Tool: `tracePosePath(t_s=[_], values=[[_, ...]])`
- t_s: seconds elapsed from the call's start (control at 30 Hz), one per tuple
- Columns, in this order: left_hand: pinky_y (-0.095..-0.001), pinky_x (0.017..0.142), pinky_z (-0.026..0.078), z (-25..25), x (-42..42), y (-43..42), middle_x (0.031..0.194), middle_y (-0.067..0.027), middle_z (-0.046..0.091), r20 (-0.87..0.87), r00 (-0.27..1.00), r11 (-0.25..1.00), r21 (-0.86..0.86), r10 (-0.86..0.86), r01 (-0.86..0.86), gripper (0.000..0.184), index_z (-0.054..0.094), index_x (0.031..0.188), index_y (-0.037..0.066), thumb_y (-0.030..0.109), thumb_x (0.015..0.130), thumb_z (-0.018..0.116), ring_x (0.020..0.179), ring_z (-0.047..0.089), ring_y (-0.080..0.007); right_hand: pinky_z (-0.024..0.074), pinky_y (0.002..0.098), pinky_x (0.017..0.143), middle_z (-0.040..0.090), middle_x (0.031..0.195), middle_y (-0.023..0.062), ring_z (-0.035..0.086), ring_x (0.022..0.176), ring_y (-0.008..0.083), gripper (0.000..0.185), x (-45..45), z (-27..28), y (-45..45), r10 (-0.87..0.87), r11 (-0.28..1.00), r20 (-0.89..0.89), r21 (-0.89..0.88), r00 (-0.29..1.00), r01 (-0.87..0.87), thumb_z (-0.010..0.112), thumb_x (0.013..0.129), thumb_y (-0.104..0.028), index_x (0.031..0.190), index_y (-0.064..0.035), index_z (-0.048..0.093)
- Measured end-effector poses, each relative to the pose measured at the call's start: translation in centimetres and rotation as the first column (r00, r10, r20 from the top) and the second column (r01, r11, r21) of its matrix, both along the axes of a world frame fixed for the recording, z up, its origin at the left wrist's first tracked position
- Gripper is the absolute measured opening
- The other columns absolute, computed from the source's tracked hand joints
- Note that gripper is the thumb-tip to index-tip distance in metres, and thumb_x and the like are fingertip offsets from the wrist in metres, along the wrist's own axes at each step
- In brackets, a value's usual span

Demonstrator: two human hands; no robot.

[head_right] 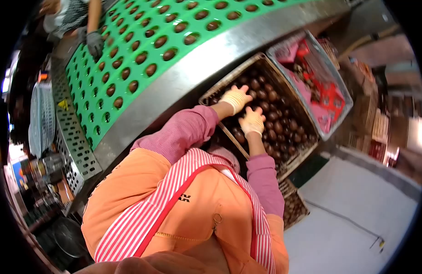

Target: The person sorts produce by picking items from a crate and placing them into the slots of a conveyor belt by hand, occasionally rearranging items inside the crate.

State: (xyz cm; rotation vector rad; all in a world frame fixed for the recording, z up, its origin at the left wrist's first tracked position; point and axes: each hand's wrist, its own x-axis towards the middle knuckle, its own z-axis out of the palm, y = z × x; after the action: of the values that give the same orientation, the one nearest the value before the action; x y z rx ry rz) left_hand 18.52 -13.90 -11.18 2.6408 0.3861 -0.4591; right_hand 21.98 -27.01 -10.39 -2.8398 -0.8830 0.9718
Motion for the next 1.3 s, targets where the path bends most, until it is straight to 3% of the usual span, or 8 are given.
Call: tracePosePath(t_s=[0.1,0.17,0.37,0.5,0.67,0.9,0.97,1.3], values=[[-0.0492,0.09,0.051,-0.2,-1.9,1.6,0.136,-0.0167,0.041,0.184,0.943,0.848,-0.509,0.278,-0.151,0.061,0.056,0.132,0.021,0.024,0.075,0.077,0.116,0.055,-0.0369,0.0463,0.0467,0.1,0.046,0.141,0.0164,0.049,0.121,0.0434,0.076,0.2,-1.4,-0.3,0.067,0.994,0.021,-0.082,0.998,-0.065,0.078,0.073,-0.031,0.139,-0.0126,0.045],[-0.0428,0.075,0.057,4.2,-5.5,2.6,0.126,-0.0121,0.049,0.054,0.868,0.301,-0.947,0.494,-0.113,0.059,0.054,0.131,0.016,0.027,0.077,0.075,0.108,0.059,-0.0277,0.0464,0.0445,0.101,0.056,0.131,0.0165,0.055,0.12,0.039,0.075,-0.9,0.4,-0.3,0.108,0.979,0.041,-0.177,0.993,-0.099,0.08,0.07,-0.028,0.136,-0.0129,0.049],[-0.0301,0.057,0.051,11.3,-19.5,8.5,0.105,-0.0072,0.062,-0.244,0.732,-0.527,-0.831,0.636,0.181,0.046,0.053,0.123,0.011,0.026,0.083,0.068,0.08,0.061,-0.0162,0.0507,0.0409,0.091,0.068,0.113,0.0161,0.065,0.103,0.0326,0.048,-0.7,-1.7,0.4,0.3,0.927,0.019,-0.24,0.954,-0.287,0.08,0.071,-0.023,0.113,-0.0079,0.064],[-0.0268,0.06,0.05,11.5,-33.5,13.4,0.11,-0.0078,0.064,-0.139,0.388,-0.242,-0.943,0.911,0.23,0.044,0.056,0.123,0.007,0.029,0.086,0.066,0.085,0.064,-0.018,0.0522,0.0375,0.085,0.068,0.103,0.0058,0.064,0.093,0.0233,0.052,0.9,-0.6,-2.7,-0.187,0.883,-0.497,0.293,0.848,0.367,0.082,0.071,-0.032,0.114,-0.0094,0.064],[-0.03,0.057,0.053,7.0,-53.0,18.7,0.106,-0.0048,0.065,-0.128,-0.232,-0.06,-0.958,0.964,0.281,0.036,0.062,0.117,0.008,0.028,0.088,0.069,0.088,0.066,-0.02,0.051,0.0317,0.079,0.06,0.122,0.0062,0.06,0.11,0.0233,0.044,-4.6,9.1,4.7,0.118,0.297,-0.937,0.348,0.328,0.889,0.07,0.087,-0.036,0.124,-0.015,0.056],[-0.0288,0.044,0.046,2.5,-61.9,22.7,0.097,-0.0042,0.058,-0.152,-0.454,-0.31,-0.903,0.878,-0.297,0.043,0.054,0.118,0.014,0.024,0.081,0.074,0.062,0.059,-0.0146,0.0547,0.0345,0.072,0.06,0.115,0.0118,0.063,0.097,0.0255,0.053,-25.0,15.4,27.5,0.415,0.82,-0.617,0.572,0.668,0.018,0.074,0.077,-0.02,0.124,-0.0033,0.056],[-0.0289,0.045,0.046,4.2,-61.9,22.8,0.096,-0.0046,0.059,-0.039,-0.472,-0.262,-0.87,0.881,-0.417,0.043,0.056,0.118,0.013,0.021,0.08,0.075,0.062,0.058,-0.0133,0.0524,0.0403,0.084,0.06,0.115,0.0144,0.059,0.101,0.0329,0.047,-31.6,13.8,32.7,0.749,0.39,0.146,0.692,0.646,-0.608,0.073,0.071,-0.018,0.116,-0.0096,0.064],[-0.0404,0.087,0.051,2.9,-63.8,29.1,0.11,-0.018,0.068,0.403,-0.457,-0.131,-0.619,0.793,-0.774,0.062,0.057,0.132,0.014,0.024,0.074,0.078,0.096,0.066,-0.033,0.0522,0.0462,0.086,0.054,0.116,0.0145,0.052,0.113,0.0379,0.039,-47.1,6.7,42.7,0.951,0.111,0.283,0.061,0.124,-0.992,0.063,0.077,-0.007,0.115,-0.0161,0.062]])
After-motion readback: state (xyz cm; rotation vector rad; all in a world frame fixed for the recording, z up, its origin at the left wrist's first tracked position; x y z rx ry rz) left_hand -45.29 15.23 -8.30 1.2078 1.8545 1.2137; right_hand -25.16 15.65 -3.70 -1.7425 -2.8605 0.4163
